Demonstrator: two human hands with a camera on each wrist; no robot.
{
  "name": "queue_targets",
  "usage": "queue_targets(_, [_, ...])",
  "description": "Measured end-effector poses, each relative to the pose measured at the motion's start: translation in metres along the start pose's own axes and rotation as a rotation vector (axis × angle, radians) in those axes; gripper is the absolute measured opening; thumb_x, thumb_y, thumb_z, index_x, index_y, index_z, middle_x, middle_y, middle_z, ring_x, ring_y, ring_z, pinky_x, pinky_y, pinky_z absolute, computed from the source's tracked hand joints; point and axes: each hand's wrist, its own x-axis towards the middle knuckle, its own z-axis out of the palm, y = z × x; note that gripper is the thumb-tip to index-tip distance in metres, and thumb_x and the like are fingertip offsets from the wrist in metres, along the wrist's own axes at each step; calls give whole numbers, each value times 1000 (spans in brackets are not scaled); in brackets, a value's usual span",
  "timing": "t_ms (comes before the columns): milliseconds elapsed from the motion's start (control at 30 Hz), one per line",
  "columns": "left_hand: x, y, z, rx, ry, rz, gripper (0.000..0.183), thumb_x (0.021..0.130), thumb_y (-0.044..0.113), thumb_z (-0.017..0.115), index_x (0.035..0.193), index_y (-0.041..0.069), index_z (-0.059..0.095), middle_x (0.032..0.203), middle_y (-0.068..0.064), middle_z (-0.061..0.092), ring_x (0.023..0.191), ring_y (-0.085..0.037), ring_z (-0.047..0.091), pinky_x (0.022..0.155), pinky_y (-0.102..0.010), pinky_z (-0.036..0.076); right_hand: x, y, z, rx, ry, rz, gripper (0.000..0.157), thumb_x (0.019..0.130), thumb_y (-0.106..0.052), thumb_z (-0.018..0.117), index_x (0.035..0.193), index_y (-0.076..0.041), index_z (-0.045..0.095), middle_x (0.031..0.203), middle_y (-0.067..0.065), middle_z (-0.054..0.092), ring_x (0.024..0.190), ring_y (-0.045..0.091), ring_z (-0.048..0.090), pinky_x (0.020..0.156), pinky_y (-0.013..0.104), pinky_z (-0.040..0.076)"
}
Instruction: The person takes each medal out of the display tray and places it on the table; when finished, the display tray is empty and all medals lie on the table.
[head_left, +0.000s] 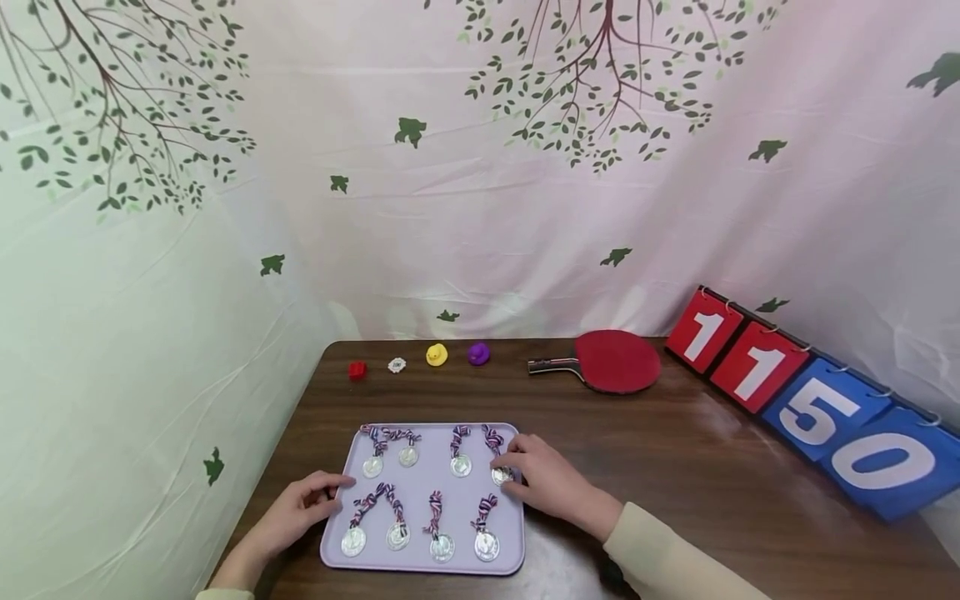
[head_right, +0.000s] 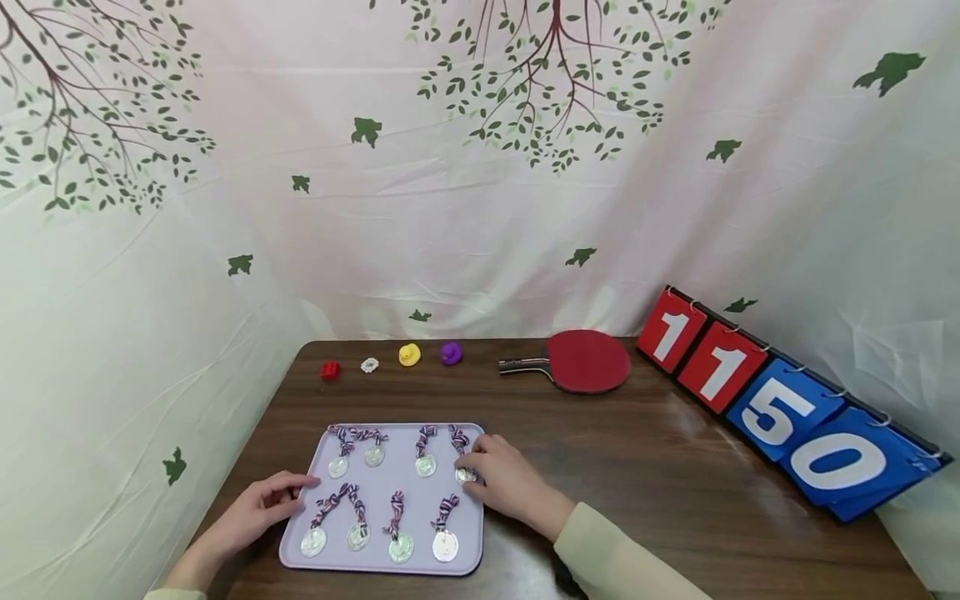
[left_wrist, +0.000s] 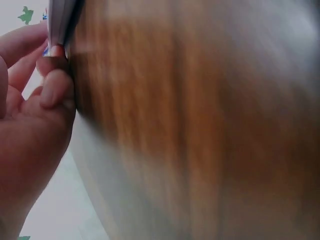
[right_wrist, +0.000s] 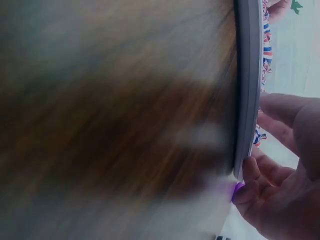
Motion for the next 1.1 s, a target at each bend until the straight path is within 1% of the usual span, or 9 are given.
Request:
queue_targets(100, [-4,-4,-2,16,-20,5,31,87,21,70,117,19,66,97,-7,57,72,-15,51,61,-26,41,4,-3,2,-24,17,-21,29,83,-28,74,111,-23,72,99,-4,55,90,13,47,80,32,42])
queue_targets(233, [-10,-7,-4,8,-22,10,32,87,21,69,119,17,65,95,-8,55,73,-15,50,61,-26,41,9,-6,6,-34,32,-41,25,81,-25,76,106,-23,73,95,-6,56,87,13,47,76,31,42])
queue_targets(400, [-13,-7,-3,-43,-36,-27,33,88,21,68,120,15,64,94,-11,54,75,-17,49,62,-26,41,12,-6,11,-31,28,-40,23,79,-22,77,102,-24,73,92,-8,55,85,11,46,74,29,40])
queue_targets(567, [-13,-5,-1,-81,-45,-64,34,88,21,68,121,14,64,98,-12,53,76,-19,50,63,-27,41,12,-5,11,-4,8,-4,23,78,-22,78,99,-26,72,90,-7,55,84,11,44,74,30,39])
queue_targets(733, [-11,-4,0,-92,-47,-67,35,88,21,68,122,13,63,97,-13,53,76,-19,50,63,-26,41,11,-6,11,30,-11,32,25,77,-20,78,100,-29,71,93,-8,55,87,11,47,78,32,42])
queue_targets(867, [-9,-2,1,-91,-56,-71,35,89,21,67,123,13,63,99,-13,53,77,-19,50,64,-26,41,10,-8,10,93,-50,59,26,79,-19,77,102,-29,72,95,-8,53,84,8,48,74,28,43])
queue_targets(967, [-7,-1,2,-91,-53,-71,35,89,20,67,123,13,63,100,-13,54,78,-19,51,64,-26,42,9,-9,9,133,-63,63,26,80,-18,77,104,-27,72,97,-7,54,82,6,49,72,25,44])
queue_targets(1100, [-4,2,3,-83,-42,-61,34,88,19,67,121,14,64,99,-12,54,78,-18,50,65,-26,42,8,-6,9,142,-43,26,28,80,-17,77,107,-23,73,101,-8,61,90,6,54,78,27,47])
